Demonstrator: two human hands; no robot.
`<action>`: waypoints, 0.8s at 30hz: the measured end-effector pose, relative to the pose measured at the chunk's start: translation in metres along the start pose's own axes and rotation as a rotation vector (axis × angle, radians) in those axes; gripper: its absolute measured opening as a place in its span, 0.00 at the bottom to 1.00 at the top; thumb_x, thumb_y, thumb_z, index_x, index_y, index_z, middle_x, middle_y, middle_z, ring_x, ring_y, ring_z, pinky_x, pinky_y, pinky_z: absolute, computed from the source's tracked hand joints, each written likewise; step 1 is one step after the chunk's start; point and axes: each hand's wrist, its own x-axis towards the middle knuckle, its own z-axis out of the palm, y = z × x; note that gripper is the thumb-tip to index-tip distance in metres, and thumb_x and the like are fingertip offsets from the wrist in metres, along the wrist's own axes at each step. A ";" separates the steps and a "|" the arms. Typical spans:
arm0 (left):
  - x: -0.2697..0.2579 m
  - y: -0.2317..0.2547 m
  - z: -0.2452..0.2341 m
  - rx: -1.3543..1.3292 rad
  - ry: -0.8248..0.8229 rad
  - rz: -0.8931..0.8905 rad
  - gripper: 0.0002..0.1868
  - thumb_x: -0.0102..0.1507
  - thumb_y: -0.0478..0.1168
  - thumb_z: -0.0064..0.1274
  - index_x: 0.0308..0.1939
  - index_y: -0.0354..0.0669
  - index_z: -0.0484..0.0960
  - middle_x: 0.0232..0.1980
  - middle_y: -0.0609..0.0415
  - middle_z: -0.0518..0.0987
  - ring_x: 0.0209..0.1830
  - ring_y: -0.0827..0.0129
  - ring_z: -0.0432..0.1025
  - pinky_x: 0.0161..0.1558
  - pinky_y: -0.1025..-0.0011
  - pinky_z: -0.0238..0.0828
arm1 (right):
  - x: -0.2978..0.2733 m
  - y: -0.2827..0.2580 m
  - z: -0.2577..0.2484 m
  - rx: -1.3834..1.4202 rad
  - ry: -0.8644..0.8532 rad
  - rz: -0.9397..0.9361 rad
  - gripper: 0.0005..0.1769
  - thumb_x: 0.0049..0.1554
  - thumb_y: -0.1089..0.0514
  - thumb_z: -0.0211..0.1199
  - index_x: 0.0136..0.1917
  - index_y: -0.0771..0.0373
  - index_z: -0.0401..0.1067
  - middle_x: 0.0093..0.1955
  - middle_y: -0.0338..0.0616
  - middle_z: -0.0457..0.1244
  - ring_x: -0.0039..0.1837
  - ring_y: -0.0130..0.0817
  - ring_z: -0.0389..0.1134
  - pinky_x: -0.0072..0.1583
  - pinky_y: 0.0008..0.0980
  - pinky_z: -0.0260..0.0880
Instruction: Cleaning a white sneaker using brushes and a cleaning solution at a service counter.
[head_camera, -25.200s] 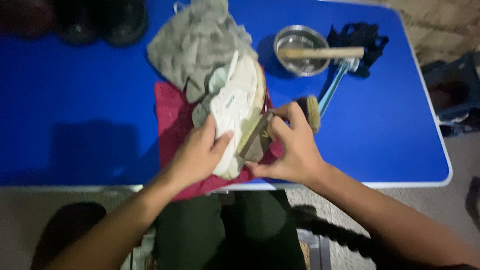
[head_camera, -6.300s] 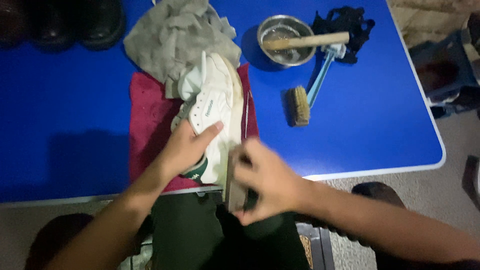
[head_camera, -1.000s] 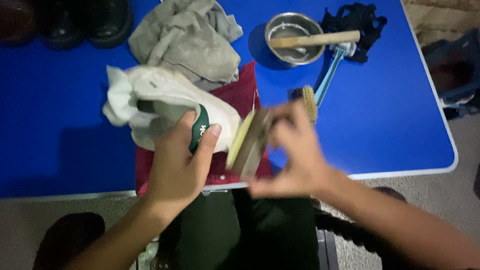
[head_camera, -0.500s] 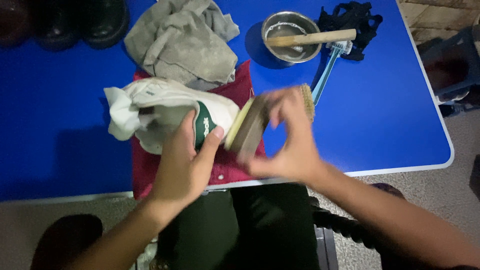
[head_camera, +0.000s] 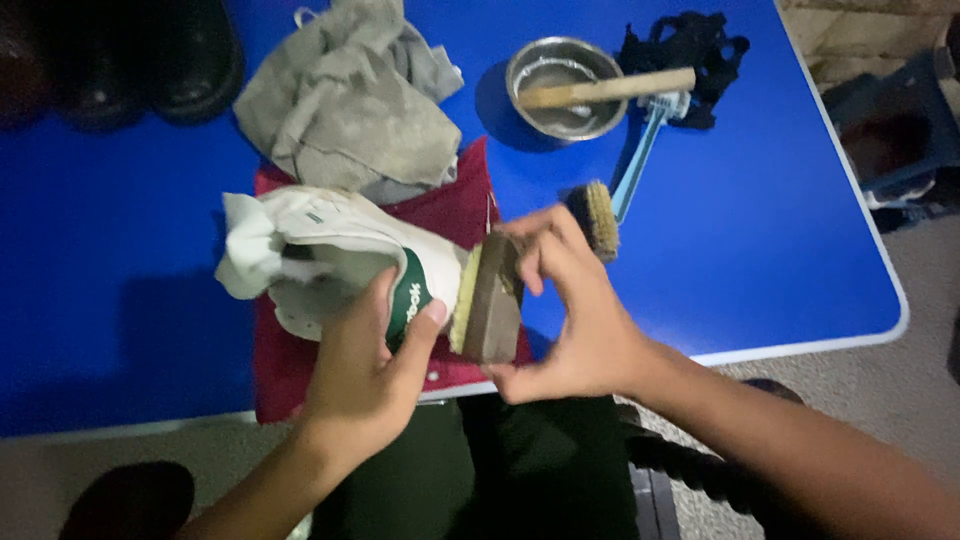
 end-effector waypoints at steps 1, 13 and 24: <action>0.006 0.001 -0.003 0.005 0.005 0.007 0.23 0.60 0.50 0.40 0.47 0.33 0.72 0.45 0.41 0.78 0.48 0.52 0.71 0.49 0.63 0.62 | 0.008 0.012 -0.003 0.000 0.005 -0.009 0.30 0.30 0.52 0.68 0.37 0.57 0.49 0.48 0.49 0.51 0.54 0.41 0.56 0.54 0.30 0.53; 0.009 0.011 -0.016 -0.036 -0.054 -0.070 0.10 0.60 0.47 0.45 0.28 0.48 0.72 0.23 0.60 0.71 0.25 0.74 0.63 0.30 0.71 0.59 | 0.007 0.008 -0.005 -0.027 -0.015 -0.123 0.32 0.38 0.34 0.62 0.38 0.56 0.50 0.49 0.48 0.52 0.54 0.42 0.54 0.55 0.35 0.52; 0.014 0.008 -0.020 0.074 -0.015 -0.112 0.11 0.58 0.50 0.46 0.29 0.49 0.75 0.25 0.57 0.77 0.26 0.68 0.71 0.32 0.68 0.62 | 0.004 0.024 -0.001 -0.223 -0.084 -0.254 0.31 0.40 0.30 0.59 0.37 0.58 0.57 0.50 0.52 0.54 0.51 0.45 0.55 0.51 0.39 0.54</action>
